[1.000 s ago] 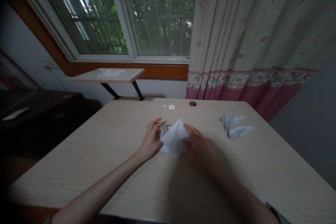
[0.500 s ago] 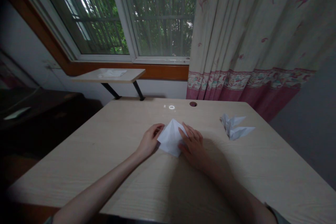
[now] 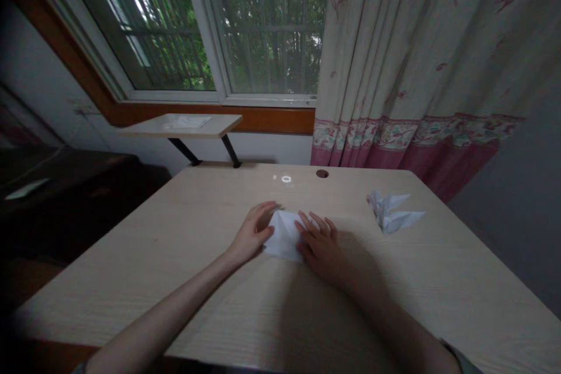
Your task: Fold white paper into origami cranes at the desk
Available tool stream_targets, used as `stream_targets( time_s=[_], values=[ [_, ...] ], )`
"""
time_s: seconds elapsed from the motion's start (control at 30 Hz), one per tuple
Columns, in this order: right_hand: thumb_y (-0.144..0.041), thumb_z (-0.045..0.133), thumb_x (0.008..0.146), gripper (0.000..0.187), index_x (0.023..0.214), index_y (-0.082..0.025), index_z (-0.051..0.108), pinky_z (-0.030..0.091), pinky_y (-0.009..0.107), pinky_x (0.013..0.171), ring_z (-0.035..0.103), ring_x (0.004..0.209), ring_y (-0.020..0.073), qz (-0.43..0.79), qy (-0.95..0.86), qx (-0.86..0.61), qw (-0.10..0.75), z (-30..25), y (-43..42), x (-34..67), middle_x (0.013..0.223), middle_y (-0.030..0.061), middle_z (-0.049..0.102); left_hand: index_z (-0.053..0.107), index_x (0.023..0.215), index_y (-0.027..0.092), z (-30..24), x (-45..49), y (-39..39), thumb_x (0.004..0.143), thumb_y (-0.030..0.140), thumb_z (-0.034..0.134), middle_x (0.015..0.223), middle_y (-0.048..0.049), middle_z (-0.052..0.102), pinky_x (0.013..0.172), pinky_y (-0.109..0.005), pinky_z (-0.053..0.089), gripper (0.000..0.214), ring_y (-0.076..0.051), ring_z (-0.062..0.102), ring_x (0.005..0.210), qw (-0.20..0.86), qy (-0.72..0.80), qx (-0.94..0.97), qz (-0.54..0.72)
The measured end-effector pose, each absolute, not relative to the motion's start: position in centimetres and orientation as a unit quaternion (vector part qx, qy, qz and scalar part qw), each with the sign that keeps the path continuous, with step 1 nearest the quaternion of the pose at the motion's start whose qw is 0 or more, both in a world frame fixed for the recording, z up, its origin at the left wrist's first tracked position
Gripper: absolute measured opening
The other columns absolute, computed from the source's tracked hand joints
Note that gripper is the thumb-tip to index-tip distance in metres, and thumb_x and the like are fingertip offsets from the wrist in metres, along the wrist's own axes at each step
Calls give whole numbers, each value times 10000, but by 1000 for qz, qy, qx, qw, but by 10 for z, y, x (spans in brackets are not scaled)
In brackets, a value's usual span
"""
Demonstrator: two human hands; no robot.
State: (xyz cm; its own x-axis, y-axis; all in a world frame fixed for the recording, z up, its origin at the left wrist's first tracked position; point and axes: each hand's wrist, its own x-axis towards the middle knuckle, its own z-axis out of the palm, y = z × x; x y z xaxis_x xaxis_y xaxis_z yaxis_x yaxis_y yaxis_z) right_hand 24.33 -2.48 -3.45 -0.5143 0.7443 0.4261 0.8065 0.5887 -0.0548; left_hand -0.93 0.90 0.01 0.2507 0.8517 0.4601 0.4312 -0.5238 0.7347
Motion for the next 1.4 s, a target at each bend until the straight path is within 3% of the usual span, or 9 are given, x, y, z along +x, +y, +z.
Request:
stream_targets(
  time_s=[0.2,0.37,0.57,0.7,0.83,1.03,1.2,1.3,1.4],
  values=[
    [-256,469,995,462,1456,-257,502,272,561,1171,355,1453,308,-80,-864,-464,177,-38,-25,244,1533,57,488,641,1277,192,-2,-9,8,719,70,586,1449,-96,558,1176,-488,355,574,-263,482,1358,195,439,806,346],
    [-269,468,997,441,1433,-235,529,281,583,1165,376,1439,314,-83,-864,-459,189,-42,-25,243,1476,69,553,504,1441,192,-6,-10,7,868,109,506,1503,-91,516,1222,-501,279,579,-230,451,1414,156,424,860,237],
    [-320,446,1004,486,1466,-169,474,265,572,1180,409,1417,294,-63,-882,-430,183,-30,-30,241,1470,140,543,495,1453,208,-5,-9,3,1002,216,424,1524,-83,491,1184,-465,347,457,-228,454,1416,91,426,886,162],
    [-447,504,979,609,1493,-130,420,246,589,1182,390,1422,320,-51,-891,-413,183,-26,-33,240,1487,179,512,452,1488,205,0,-10,2,1010,205,410,1546,-72,464,1164,-436,360,480,-224,442,1418,68,418,895,140],
    [-465,526,970,620,1494,-155,417,243,573,1188,376,1430,309,-45,-888,-414,193,-30,-31,242,1509,162,491,429,1504,234,4,-11,1,1005,214,425,1556,-52,452,1134,-448,377,500,-244,442,1406,59,413,900,128],
    [-345,525,973,539,1487,-207,434,291,571,1164,423,1395,287,-44,-886,-417,199,-30,-29,244,1473,132,535,502,1452,220,7,-13,2,990,252,482,1491,-75,530,1119,-463,401,464,-260,493,1344,54,421,895,136],
    [-249,481,978,473,1450,-227,474,303,565,1149,449,1371,276,-75,-880,-420,207,-31,-26,248,1468,107,549,547,1401,139,8,-13,1,966,252,507,1462,-139,548,1158,-437,382,451,-261,480,1377,50,409,899,147],
    [-234,491,966,457,1423,-243,505,292,544,1150,454,1366,274,-96,-874,-426,214,-34,-21,253,1469,94,552,568,1384,148,10,-12,-1,952,260,527,1431,-121,581,1111,-405,430,448,-251,552,1297,48,411,898,147],
    [-247,530,948,445,1393,-254,539,280,531,1147,472,1346,284,-114,-864,-440,219,-34,-18,257,1448,89,575,574,1386,198,15,-12,-3,963,299,531,1435,-75,587,1060,-451,445,438,-267,583,1229,27,407,902,140]
  ],
)
